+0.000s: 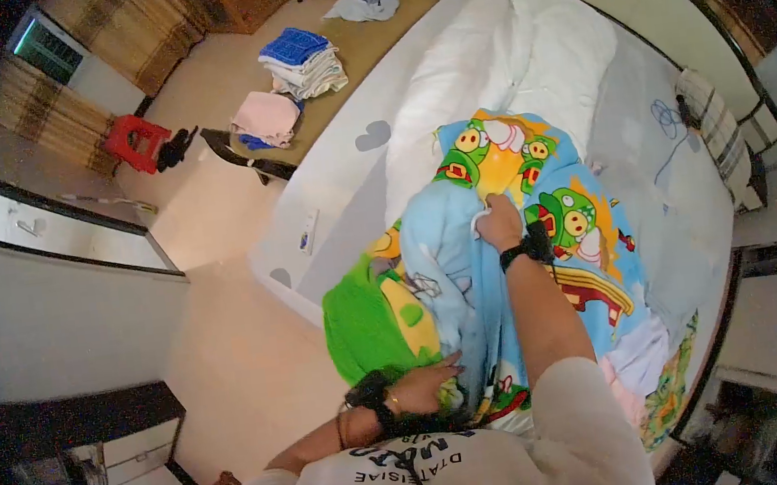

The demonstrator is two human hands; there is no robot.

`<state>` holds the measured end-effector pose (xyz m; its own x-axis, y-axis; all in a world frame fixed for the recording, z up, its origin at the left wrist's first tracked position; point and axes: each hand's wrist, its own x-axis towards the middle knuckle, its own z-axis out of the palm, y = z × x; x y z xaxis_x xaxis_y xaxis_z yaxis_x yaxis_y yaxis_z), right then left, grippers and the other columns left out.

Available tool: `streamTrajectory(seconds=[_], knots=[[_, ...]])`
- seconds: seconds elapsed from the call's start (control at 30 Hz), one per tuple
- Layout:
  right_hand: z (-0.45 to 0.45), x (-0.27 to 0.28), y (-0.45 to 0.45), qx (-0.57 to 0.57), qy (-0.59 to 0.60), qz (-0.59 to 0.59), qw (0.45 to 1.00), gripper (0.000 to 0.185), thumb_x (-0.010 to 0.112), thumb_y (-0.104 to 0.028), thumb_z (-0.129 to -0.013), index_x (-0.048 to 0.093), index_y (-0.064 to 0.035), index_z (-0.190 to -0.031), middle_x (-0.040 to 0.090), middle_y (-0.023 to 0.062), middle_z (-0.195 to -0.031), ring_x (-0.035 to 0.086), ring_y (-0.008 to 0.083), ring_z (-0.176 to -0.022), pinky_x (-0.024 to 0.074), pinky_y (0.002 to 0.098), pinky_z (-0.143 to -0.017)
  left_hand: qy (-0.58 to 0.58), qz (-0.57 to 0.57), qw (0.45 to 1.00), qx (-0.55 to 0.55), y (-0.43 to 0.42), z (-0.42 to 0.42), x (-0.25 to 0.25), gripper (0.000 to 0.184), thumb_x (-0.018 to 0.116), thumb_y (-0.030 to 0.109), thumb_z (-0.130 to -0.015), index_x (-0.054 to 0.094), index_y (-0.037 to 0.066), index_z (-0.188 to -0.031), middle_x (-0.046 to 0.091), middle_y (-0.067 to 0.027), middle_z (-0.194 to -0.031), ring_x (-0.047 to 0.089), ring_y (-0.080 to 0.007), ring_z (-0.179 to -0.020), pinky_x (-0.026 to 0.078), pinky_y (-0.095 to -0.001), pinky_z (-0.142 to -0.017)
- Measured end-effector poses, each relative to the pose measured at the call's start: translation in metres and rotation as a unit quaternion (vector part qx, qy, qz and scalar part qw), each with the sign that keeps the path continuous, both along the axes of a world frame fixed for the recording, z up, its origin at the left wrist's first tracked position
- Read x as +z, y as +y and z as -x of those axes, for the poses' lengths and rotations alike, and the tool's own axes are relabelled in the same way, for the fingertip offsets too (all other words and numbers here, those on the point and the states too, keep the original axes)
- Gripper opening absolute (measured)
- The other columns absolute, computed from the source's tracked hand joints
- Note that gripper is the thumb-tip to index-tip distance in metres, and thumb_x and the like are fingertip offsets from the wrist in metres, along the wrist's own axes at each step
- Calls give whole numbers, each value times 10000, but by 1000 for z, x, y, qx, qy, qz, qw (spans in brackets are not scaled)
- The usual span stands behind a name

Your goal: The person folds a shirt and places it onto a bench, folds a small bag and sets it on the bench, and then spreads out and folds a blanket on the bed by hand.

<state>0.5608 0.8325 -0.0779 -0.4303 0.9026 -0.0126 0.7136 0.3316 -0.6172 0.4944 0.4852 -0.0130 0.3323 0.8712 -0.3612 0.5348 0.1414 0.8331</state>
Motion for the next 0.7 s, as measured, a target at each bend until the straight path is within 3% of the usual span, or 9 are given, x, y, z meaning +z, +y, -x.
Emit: streamTrajectory(seconds=[0.1,0.2,0.3,0.43,0.47,0.53,0.6,0.67,0.7], knots=[[-38,45,3,-8,189,-60,980,179,612,-46,-673,540,18,-823,524,216,-776,520,401,-746,430,410,-665,-71,-46,996,30,8,26,23,712,670,35,-625,553,56,-1327,519,-165,-1407,553,-354,-1235,465,-389,-1012],[-113,96,-39,-49,232,30,971,151,626,-7,-711,504,-7,-799,469,42,-733,476,154,-725,400,305,-642,-131,-29,990,48,37,65,119,685,667,5,-601,590,57,-1280,598,-153,-1292,561,-336,-1213,444,-380,-1029],[-185,162,-116,-59,217,-9,974,228,651,-26,-736,427,-60,-763,406,2,-728,398,133,-706,342,263,-639,-157,-104,982,35,66,91,174,718,669,-27,-570,600,75,-1277,568,-145,-1323,547,-313,-1232,434,-371,-1039],[-261,181,-228,-102,235,11,967,282,704,-93,-764,425,-58,-786,423,11,-771,420,161,-726,361,273,-682,-109,-148,983,-25,93,73,219,787,713,7,-583,559,89,-1351,412,-173,-1489,450,-322,-1351,407,-396,-1076],[-269,186,-254,-84,185,13,979,186,699,-102,-789,544,-28,-861,554,64,-837,536,209,-791,429,325,-728,-98,-122,986,-52,98,60,222,805,710,7,-585,545,92,-1368,360,-177,-1528,422,-328,-1376,404,-395,-1081],[-274,171,-306,-128,228,115,958,220,692,-102,-810,631,-8,-1000,655,124,-1002,623,254,-946,476,380,-823,-88,-77,989,-92,103,26,214,835,700,11,-593,513,96,-1402,270,-190,-1581,376,-343,-1411,397,-392,-1091],[-285,137,-351,-134,205,180,953,323,707,-137,-811,646,-5,-1100,677,195,-1107,654,343,-1044,499,422,-871,-92,-38,988,-118,102,-14,174,861,687,22,-605,477,98,-1437,193,-207,-1610,341,-361,-1430,388,-387,-1101],[-301,64,-388,-92,89,207,970,371,727,-192,-810,634,-13,-1122,682,230,-1078,656,412,-1008,520,444,-828,-61,23,982,-177,95,-50,113,879,676,50,-615,443,90,-1462,152,-231,-1612,347,-367,-1423,394,-379,-1096],[-300,38,-402,-101,-7,249,963,572,791,-229,-777,579,-39,-1274,659,178,-1193,656,326,-1072,511,397,-912,-45,53,976,-204,90,-63,84,889,670,65,-620,426,86,-1475,132,-242,-1613,350,-370,-1420,396,-374,-1094]])
